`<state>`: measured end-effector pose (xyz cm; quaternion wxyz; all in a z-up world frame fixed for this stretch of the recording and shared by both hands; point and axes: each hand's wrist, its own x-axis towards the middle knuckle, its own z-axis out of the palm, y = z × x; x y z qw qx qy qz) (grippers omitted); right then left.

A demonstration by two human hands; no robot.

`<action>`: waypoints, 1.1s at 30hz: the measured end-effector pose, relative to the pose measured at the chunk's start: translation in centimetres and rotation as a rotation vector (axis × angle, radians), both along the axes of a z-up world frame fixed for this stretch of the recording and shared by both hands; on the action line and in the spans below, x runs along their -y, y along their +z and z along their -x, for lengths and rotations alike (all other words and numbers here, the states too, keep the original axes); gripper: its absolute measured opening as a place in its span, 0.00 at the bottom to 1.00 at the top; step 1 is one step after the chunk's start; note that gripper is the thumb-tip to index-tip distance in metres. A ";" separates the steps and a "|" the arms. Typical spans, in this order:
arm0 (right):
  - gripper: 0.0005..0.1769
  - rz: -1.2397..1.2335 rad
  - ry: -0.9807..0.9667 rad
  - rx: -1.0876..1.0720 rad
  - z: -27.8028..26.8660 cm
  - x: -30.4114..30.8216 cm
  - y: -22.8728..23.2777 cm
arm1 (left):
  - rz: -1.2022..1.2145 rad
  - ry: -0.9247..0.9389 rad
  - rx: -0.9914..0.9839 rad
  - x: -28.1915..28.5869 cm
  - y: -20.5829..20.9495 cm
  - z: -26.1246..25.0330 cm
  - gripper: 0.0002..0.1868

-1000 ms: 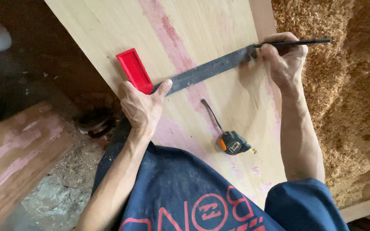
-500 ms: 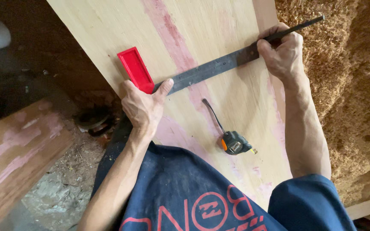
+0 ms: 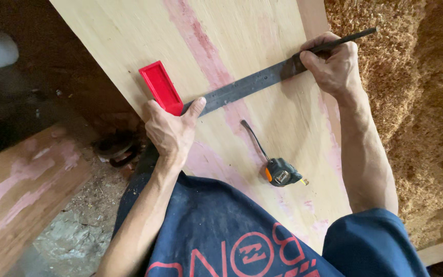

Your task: The person measures and marks a large wooden board using a tape measure, a square ruler, and a pencil. They draw straight lines and make measurement marks on the board's surface.

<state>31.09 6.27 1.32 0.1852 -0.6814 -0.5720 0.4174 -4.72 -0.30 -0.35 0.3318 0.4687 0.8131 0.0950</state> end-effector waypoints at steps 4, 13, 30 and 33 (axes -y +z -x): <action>0.05 0.008 -0.032 -0.058 0.4 -0.2 0.3 | 0.031 0.006 0.004 -0.1 0.3 -0.1 0.49; 0.04 -0.014 0.013 0.011 0.6 -0.4 0.5 | 0.075 0.050 0.108 -0.2 0.5 -0.1 0.47; 0.05 0.035 -0.063 -0.068 1.5 -0.2 0.5 | -0.037 0.020 0.034 0.0 0.3 -0.1 0.46; 0.05 0.033 -0.060 -0.046 1.4 -0.1 0.5 | -0.011 0.020 0.034 0.0 0.3 -0.1 0.46</action>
